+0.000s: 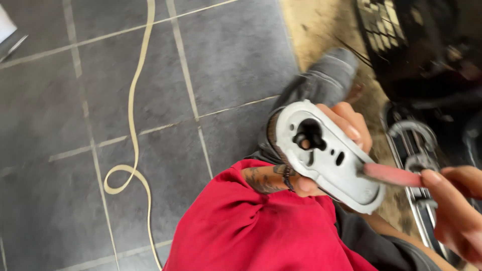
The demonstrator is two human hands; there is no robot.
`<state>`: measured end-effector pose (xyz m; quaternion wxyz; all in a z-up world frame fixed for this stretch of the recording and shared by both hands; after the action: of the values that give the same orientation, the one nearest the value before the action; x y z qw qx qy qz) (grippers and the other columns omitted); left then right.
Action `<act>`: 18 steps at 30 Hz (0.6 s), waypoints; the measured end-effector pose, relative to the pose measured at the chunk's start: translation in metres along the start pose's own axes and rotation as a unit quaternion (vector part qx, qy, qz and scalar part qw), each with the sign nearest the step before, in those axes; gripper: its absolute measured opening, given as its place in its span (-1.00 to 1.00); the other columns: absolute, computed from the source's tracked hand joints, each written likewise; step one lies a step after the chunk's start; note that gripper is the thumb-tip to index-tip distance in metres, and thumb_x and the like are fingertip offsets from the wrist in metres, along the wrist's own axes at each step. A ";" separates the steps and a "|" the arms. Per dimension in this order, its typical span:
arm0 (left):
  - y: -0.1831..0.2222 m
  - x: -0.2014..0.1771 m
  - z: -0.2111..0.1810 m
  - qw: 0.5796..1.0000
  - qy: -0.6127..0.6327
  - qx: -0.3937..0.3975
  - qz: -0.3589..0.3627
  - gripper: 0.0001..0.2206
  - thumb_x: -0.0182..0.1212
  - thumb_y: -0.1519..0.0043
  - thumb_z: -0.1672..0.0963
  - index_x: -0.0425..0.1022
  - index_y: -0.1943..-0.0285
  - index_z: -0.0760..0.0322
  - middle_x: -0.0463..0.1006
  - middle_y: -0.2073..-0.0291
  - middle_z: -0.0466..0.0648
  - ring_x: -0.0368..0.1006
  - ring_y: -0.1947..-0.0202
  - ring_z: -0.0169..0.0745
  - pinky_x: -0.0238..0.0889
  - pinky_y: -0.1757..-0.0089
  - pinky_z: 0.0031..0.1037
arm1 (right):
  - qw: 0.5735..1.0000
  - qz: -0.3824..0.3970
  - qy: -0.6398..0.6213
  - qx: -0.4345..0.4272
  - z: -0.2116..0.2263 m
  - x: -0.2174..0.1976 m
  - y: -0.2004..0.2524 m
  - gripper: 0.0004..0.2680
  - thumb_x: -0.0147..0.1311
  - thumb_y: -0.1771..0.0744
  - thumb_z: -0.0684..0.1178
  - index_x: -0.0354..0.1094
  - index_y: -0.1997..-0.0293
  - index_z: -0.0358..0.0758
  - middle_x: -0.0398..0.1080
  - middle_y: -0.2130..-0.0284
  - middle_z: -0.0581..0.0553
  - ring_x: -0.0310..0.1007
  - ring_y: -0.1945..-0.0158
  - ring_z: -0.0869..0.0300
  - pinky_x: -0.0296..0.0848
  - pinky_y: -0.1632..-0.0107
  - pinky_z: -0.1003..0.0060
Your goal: Cleaning a motorcycle air filter housing using a small brush to remove dirt and grime.
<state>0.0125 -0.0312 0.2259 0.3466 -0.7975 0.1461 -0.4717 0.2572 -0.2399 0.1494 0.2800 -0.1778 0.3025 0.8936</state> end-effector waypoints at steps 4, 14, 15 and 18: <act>0.025 0.035 0.034 0.994 0.079 -0.074 0.015 -0.45 0.48 -0.07 -0.02 0.38 -0.18 0.23 0.49 0.02 -0.12 0.48 0.04 -0.32 0.54 0.04 -0.52 | 0.843 -0.052 0.325 -0.425 0.112 0.010 0.070 -0.75 0.19 -0.27 -0.31 0.38 -0.02 -0.56 0.39 0.55 -0.15 0.24 0.66 0.19 0.26 0.46 0.29; 0.093 0.128 0.136 0.882 0.283 -0.348 0.146 -0.33 0.59 -0.01 0.18 0.29 -0.29 0.14 0.46 -0.17 -0.11 0.47 -0.24 -0.17 0.44 -0.34 -0.19 | 0.765 -0.181 0.495 -0.369 0.118 -0.068 0.094 -0.64 0.24 -0.18 -0.23 0.48 -0.07 -0.08 0.47 0.15 -0.18 0.47 0.17 0.02 0.36 -0.32 -0.34; 0.100 0.131 0.145 0.855 0.290 -0.382 0.198 -0.33 0.55 -0.10 0.22 0.22 -0.35 0.10 0.41 -0.27 -0.15 0.40 -0.40 -0.12 0.36 -0.44 -0.09 | 0.760 -0.171 0.500 -0.377 0.124 -0.067 0.087 -0.68 0.27 -0.17 -0.17 0.54 0.00 0.00 0.49 0.20 -0.07 0.47 0.21 0.13 0.33 -0.29 -0.21; 0.103 0.124 0.160 0.861 0.209 -0.409 0.218 -0.34 0.55 -0.10 0.26 0.26 -0.34 0.09 0.46 -0.29 -0.08 0.41 -0.39 -0.16 0.42 -0.39 -0.17 | 0.728 -0.192 0.474 -0.457 0.138 -0.064 0.061 -0.86 0.37 -0.28 -0.01 0.61 0.11 -0.01 0.48 0.33 -0.02 0.37 0.38 0.19 0.28 -0.18 -0.11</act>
<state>0.2224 -0.1081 0.1850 0.0444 -0.6984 0.5647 -0.4375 0.2494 -0.2167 0.3111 0.1510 -0.7387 -0.0896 0.6508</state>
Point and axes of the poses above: each hand's wrist, its own y-axis away from the middle knuckle, its own x-axis out of the palm, z = x × y, the point moved 9 cm from there along -y, towards the middle knuckle
